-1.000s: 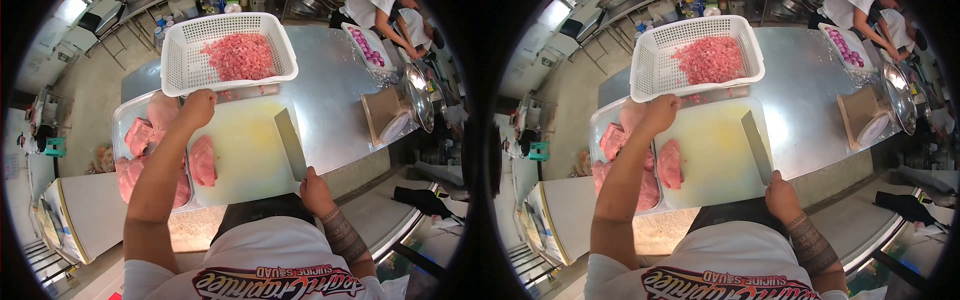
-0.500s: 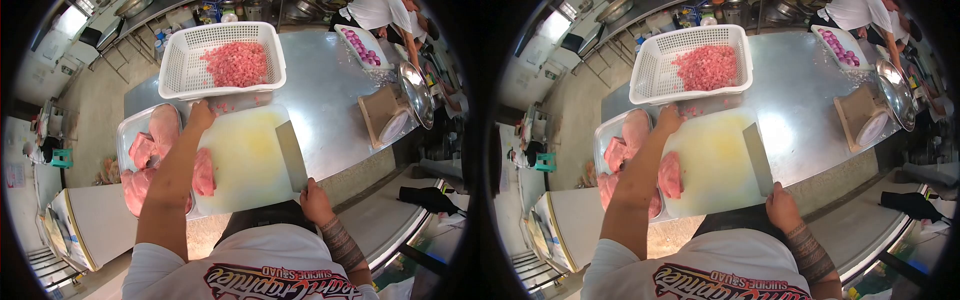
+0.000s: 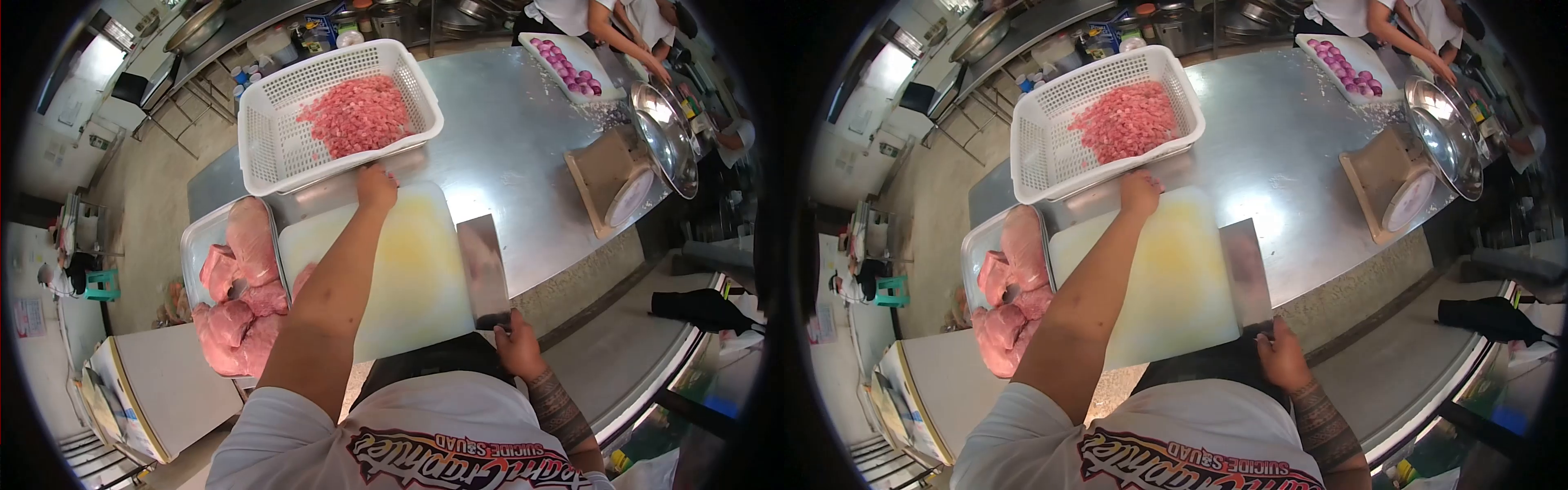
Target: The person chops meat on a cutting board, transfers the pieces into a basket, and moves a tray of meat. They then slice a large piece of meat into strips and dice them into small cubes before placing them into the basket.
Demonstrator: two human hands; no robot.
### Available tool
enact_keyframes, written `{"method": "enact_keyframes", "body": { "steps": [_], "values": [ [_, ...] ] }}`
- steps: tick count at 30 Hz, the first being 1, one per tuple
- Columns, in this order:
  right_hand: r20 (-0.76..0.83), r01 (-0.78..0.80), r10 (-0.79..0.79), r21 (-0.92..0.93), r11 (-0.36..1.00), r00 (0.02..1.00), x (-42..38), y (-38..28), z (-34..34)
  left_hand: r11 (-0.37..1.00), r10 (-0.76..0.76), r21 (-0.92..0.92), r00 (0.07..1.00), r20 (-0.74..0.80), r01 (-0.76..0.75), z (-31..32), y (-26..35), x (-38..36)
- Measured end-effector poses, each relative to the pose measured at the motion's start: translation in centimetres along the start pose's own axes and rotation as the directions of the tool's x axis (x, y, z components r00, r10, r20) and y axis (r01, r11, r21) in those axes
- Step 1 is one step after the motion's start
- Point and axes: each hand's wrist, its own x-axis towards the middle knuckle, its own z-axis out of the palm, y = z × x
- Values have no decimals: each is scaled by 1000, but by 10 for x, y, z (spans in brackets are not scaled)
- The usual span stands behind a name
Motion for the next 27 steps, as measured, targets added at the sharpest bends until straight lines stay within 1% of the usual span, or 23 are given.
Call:
{"method": "enact_keyframes", "body": {
  "steps": [1, 2, 4, 5, 7, 8, 11, 12, 14, 15, 16, 18, 20, 21, 22, 25, 26, 27],
  "values": [
    [-9, -51, 51, 65, 997, 999, 0, 2, -4, 999, 11, -51, 1000, -5, -12, 12, 3, 2],
    [-16, -60, 62, 85, 995, 998, 2, 6, -9, 994, 22, -102, 1000, -10, -23, 24, 5, 5],
    [-32, -79, 84, 124, 989, 996, 7, 14, -21, 997, 52, -55, 999, -3, -52, 21, 31, 4],
    [-21, -125, 130, 165, 978, 991, 10, 16, -28, 997, 67, -32, 998, 0, -67, 17, 46, 3],
    [9, -213, 218, 245, 946, 976, 14, 18, -41, 997, 82, 11, 997, -10, -82, 30, 57, 10],
    [-6, -212, 223, 277, 937, 975, 16, 19, -44, 996, 89, 34, 996, -17, -89, 35, 62, 14],
    [-43, -203, 233, 356, 912, 972, 19, 24, -54, 983, 169, 46, 977, 133, -176, 40, 84, 22],
    [-52, -199, 235, 373, 906, 971, 18, 30, -56, 987, 163, -39, 966, 199, -158, 33, 97, 22],
    [-65, -196, 238, 379, 905, 969, 17, 33, -64, 975, 160, -199, 932, 326, -98, -2, 135, 20],
    [-67, -201, 242, 368, 908, 968, 13, 29, -69, 909, 130, -413, 909, 395, 50, -24, 147, 24],
    [-69, -206, 246, 358, 911, 967, 10, 27, -72, 781, 119, -590, 878, 464, 206, -50, 157, 31],
    [-80, -207, 243, 316, 926, 967, 8, 40, -75, 712, 168, -698, 948, 272, 74, -110, 156, 49],
    [-78, -206, 237, 283, 937, 968, 8, 43, -78, 625, 74, -780, 996, 45, -12, -153, 131, 75],
    [-73, -204, 231, 272, 941, 970, 9, 40, -80, 852, 12, -518, 992, -122, -74, -175, 112, 77],
    [-67, -200, 225, 260, 945, 972, 10, 39, -82, 980, 7, -190, 956, -294, -66, -190, 101, 76],
    [-84, -169, 196, 259, 951, 977, 14, 47, -80, 992, 83, -78, 977, -196, -99, -202, 74, 28],
    [-85, -155, 180, 239, 959, 980, 15, 48, -80, 988, 125, 105, 988, -95, -115, -201, 63, 5],
    [-83, -145, 167, 219, 965, 983, 14, 50, -81, 949, 143, 281, 990, 18, -142, -197, 48, -16]
  ]
}}
